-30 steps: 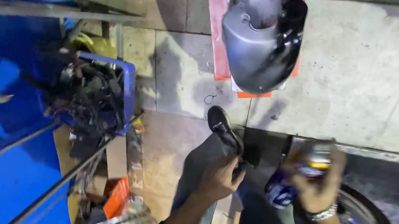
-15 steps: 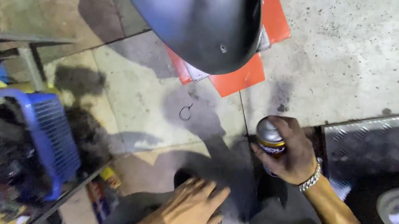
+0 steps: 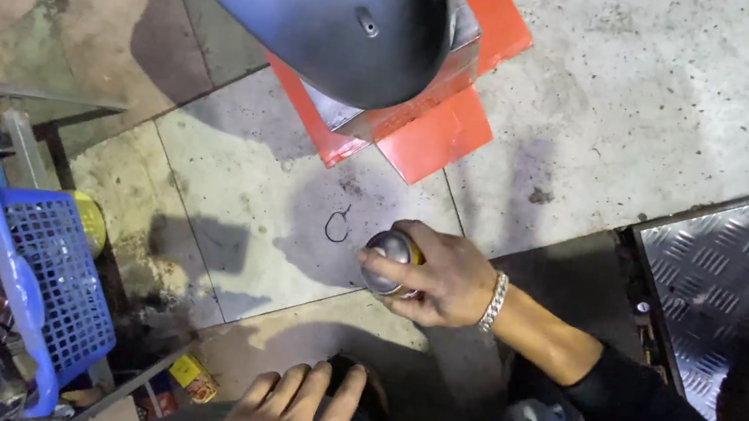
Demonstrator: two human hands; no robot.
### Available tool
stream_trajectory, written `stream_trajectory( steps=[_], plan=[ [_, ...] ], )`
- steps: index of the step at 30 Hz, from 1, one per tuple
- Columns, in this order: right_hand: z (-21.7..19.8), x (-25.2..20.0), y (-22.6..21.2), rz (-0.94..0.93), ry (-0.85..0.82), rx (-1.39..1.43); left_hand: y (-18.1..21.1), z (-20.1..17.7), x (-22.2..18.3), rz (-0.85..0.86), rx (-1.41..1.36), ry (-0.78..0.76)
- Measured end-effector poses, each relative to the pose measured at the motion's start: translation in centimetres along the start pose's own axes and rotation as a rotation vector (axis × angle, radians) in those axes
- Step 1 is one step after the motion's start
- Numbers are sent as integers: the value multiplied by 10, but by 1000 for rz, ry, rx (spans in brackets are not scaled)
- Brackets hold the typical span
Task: Shaking a spray paint can and applying a coat of paint to a motorcycle body panel.
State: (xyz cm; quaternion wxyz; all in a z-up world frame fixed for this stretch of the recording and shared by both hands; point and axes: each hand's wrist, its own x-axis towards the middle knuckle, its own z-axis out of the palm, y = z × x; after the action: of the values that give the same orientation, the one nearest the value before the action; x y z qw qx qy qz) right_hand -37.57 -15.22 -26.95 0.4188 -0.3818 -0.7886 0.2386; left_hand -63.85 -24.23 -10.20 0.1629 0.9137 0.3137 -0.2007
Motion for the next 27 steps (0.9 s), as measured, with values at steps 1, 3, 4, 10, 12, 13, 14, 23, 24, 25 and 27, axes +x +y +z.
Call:
stream_trajectory(
  steps=[1, 3, 4, 10, 12, 13, 14, 23, 24, 25, 27],
  plan=[
    [5, -2, 4, 30, -72, -37, 1, 3, -3, -31, 2, -69],
    [-8, 3, 14, 55, -140, -72, 7, 4, -5, -68, 8, -139],
    [-25, 10, 18, 215, 235, -61, 12, 2, -5, -63, 62, -3],
    [-42, 21, 4, 344, 418, -6, 19, -7, 0, -64, -47, -94],
    [-22, 17, -11, 305, 216, 185, 13, -4, 1, -51, -107, -183],
    [-13, 11, -18, 153, 120, 110, 12, 0, -1, -39, -18, -97],
    [-3, 4, -24, 2, 23, 34, 9, 5, -2, -28, 70, -9],
    [-54, 22, 20, 290, 598, -148, 15, 0, -6, -67, 80, 122],
    [-35, 14, 16, 291, 605, -150, 13, 1, -2, -62, 86, 123],
    [-16, 6, 11, 165, 338, -92, 12, 2, 1, -84, 63, -79],
    [7, -3, 5, 39, 78, -35, 11, 1, 5, -105, 48, -282]
  ],
)
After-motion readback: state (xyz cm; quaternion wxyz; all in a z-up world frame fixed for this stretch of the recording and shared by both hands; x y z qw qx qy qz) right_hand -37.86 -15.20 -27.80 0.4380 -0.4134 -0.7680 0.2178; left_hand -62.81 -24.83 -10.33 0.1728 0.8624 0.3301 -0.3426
